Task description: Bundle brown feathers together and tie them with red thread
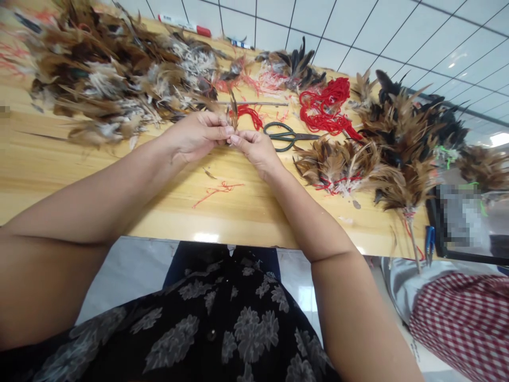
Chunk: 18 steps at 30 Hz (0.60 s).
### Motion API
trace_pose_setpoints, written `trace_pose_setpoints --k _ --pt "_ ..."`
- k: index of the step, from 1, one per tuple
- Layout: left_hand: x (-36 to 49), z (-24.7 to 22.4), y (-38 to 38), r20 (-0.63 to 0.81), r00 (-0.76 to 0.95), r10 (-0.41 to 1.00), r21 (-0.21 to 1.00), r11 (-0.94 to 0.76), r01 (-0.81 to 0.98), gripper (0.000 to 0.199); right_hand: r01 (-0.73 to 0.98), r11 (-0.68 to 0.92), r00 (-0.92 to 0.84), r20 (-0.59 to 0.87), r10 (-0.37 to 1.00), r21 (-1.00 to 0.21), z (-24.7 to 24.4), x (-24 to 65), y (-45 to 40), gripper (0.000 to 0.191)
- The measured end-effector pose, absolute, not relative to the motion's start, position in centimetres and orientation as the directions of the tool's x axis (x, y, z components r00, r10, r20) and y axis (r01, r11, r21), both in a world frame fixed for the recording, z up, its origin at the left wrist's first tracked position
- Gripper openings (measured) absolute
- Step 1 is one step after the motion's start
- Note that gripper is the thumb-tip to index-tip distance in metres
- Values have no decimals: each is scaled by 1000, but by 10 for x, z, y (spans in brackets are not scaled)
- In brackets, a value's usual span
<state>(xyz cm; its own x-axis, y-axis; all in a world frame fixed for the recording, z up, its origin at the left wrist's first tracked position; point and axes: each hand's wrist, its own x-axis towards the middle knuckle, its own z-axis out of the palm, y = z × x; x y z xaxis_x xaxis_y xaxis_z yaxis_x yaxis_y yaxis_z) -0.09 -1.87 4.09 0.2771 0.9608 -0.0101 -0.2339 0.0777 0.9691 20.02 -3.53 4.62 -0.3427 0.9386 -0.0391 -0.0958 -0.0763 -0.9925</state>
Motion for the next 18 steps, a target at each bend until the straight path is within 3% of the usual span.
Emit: trace_pose_setpoints --k 6,12,18 --pt "0 48 -24 -26 334 942 959 119 -259 35 -35 -117 -301 -101 948 -993 55 195 -40 69" --pt "1 51 -25 -63 361 930 942 175 -286 41 3 -87 -369 -82 926 -996 48 200 -36 73" --pt "1 44 -22 -11 399 917 935 151 -321 40 40 -59 -377 -70 923 -997 45 202 -35 71"
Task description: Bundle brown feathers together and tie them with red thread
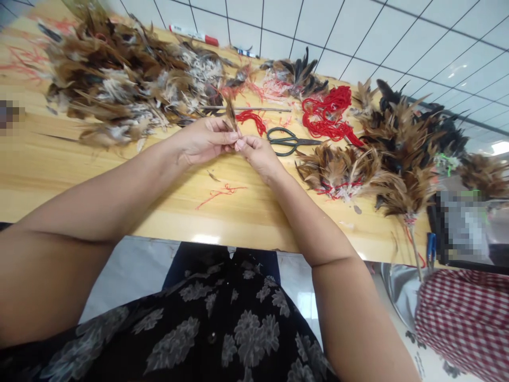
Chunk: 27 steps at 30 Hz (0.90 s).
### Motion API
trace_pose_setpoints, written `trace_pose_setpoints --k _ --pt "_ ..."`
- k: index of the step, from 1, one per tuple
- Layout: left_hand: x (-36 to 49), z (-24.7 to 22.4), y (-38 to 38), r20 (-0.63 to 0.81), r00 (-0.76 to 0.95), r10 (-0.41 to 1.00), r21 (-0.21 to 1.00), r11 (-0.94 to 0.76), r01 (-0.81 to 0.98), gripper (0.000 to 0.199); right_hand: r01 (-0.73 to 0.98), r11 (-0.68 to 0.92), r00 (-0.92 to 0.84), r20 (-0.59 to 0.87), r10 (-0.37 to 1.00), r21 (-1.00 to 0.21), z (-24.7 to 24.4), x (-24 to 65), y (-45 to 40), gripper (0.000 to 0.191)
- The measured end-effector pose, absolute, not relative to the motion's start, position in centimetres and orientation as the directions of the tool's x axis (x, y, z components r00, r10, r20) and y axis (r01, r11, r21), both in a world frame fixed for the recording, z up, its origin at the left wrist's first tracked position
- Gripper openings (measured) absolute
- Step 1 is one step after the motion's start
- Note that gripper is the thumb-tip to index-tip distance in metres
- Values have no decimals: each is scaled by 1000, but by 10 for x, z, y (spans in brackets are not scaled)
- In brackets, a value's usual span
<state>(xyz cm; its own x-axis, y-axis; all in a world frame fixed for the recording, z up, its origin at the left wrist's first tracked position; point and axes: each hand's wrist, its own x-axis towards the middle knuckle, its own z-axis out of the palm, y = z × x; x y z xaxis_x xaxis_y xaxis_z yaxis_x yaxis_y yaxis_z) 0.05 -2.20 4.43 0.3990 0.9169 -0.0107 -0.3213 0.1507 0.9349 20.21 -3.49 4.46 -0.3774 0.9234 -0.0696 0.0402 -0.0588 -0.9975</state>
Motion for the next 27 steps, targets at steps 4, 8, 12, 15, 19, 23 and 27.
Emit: trace_pose_setpoints --k 4,8,12,15,19,23,27 --pt "-14 53 -11 57 195 979 976 -14 -216 45 37 -77 -342 -85 936 -996 43 203 -34 61" --pt "-43 68 3 204 -91 975 979 -205 -9 47 -18 -118 -293 -108 950 -993 41 205 -31 47" --pt "-66 75 8 239 -101 966 933 -200 298 33 -61 -154 -243 -135 961 -986 43 204 -30 40" --pt "-74 72 13 164 18 986 898 -156 411 27 -78 -175 -195 -157 968 -982 46 203 -31 37" --pt "-69 62 16 78 229 970 849 -185 495 25 -90 -158 -134 -146 980 -983 42 203 -29 39" --pt "-39 52 3 38 242 969 809 -172 562 30 -57 -55 -102 -49 994 -997 32 201 -27 58" --pt "-14 48 -7 118 222 968 852 -214 478 28 -18 22 -93 23 995 -1000 25 198 -27 67"
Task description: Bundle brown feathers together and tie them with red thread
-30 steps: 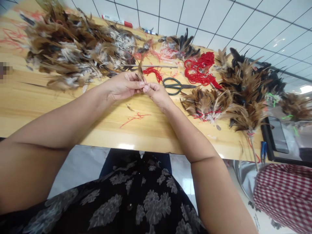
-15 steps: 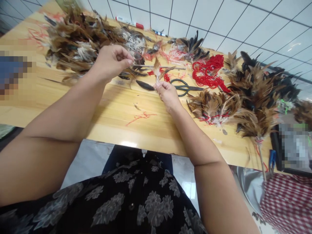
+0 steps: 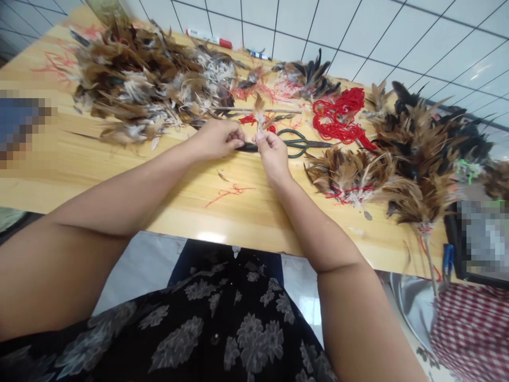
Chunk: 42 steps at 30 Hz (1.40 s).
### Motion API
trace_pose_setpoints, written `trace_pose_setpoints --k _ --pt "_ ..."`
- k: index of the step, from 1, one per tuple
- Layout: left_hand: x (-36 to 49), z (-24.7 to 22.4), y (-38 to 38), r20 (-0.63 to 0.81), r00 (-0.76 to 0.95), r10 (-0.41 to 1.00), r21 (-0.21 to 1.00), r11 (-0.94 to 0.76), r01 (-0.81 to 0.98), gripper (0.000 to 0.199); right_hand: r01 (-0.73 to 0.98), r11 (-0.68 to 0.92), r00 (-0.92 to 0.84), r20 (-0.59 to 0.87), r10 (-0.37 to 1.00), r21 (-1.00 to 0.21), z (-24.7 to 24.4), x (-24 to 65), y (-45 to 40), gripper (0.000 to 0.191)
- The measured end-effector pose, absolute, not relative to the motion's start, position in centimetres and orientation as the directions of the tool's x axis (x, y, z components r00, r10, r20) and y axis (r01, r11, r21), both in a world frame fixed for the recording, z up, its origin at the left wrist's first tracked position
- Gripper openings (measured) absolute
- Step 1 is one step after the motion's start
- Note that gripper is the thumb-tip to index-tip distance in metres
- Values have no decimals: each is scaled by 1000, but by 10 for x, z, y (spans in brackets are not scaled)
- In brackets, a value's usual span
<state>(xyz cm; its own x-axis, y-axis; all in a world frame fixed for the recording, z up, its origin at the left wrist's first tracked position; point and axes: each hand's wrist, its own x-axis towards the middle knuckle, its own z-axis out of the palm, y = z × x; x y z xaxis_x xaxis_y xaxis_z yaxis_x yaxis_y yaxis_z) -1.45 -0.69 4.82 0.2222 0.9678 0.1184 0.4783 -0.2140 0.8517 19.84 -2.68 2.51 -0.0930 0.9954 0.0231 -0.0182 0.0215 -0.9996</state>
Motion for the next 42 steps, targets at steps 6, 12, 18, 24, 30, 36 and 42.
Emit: trace_pose_setpoints --k 6,12,18,24,30,36,42 --pt "-67 72 6 271 -34 962 858 -226 461 28 -1 63 -120 63 991 -998 23 199 -27 71" --pt "-116 63 29 123 52 991 834 -132 535 28 -53 81 -118 87 989 -995 25 198 -30 79" --pt "-107 36 39 214 114 970 800 -241 549 25 -29 48 -104 51 993 -998 27 196 -30 72" --pt "-91 52 25 250 71 966 881 -257 398 29 -46 91 -132 96 987 -995 22 198 -27 69" --pt "-68 66 9 163 150 975 985 -170 38 38 -6 152 -108 152 982 -988 22 195 -26 74" --pt "-51 67 3 18 222 975 1000 -13 -27 32 -18 177 -105 178 978 -984 20 194 -26 73" --pt "-45 67 -4 6 290 957 1000 -7 -1 26 -13 177 -95 177 980 -984 11 195 -22 71"
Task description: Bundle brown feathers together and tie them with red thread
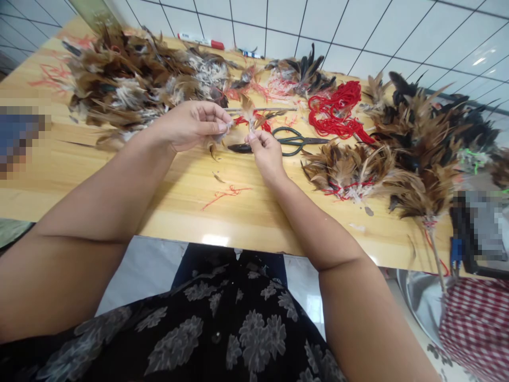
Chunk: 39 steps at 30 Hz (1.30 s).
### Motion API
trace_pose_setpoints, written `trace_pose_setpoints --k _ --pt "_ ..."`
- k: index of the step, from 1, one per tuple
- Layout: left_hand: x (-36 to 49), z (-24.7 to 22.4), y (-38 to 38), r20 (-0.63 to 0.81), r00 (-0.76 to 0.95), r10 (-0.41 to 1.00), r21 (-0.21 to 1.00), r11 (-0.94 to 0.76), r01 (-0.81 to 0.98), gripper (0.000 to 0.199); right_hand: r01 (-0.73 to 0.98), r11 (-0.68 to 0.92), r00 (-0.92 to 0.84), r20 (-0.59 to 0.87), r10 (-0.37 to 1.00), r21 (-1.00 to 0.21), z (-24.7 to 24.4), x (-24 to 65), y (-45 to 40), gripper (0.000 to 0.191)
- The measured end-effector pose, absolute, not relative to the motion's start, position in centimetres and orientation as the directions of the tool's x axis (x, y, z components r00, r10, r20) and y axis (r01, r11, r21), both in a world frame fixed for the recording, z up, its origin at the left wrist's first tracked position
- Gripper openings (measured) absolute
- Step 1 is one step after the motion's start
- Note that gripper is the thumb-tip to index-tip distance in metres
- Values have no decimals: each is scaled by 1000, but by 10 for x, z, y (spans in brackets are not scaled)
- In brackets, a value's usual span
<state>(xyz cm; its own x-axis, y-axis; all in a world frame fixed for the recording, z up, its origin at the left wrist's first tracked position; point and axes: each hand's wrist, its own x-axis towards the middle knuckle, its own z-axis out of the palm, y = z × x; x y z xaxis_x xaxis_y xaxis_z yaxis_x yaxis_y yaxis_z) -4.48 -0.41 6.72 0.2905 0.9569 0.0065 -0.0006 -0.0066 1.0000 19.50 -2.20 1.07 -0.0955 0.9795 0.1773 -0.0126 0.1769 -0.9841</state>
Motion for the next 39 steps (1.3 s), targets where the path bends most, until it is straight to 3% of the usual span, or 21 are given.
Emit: trace_pose_setpoints --k 7,11,14,25,29,33,35,39 --pt "-44 75 -11 134 353 926 949 -222 222 15 -12 178 -136 178 975 -984 -4 197 -14 74" --pt "-37 82 -18 239 407 882 818 -408 405 4 12 206 -148 202 968 -979 -6 198 -12 67" --pt "-32 82 -19 298 430 852 717 -497 489 7 18 209 -166 203 965 -978 -7 198 -12 63" --pt "-34 68 -17 296 480 826 584 -554 593 16 125 175 -309 129 942 -977 5 197 -13 71" --pt "-32 71 -19 383 465 798 568 -600 563 17 93 156 -316 120 941 -983 12 196 -15 67" --pt "-34 74 -18 545 201 814 649 -562 513 29 38 109 -248 96 964 -993 18 195 -19 60" --pt "-37 74 -15 531 84 843 722 -502 475 37 -4 67 -205 66 976 -998 19 197 -19 60" --pt "-46 69 -6 415 37 909 799 -384 462 43 -72 -42 -154 -31 988 -997 20 202 -12 61"
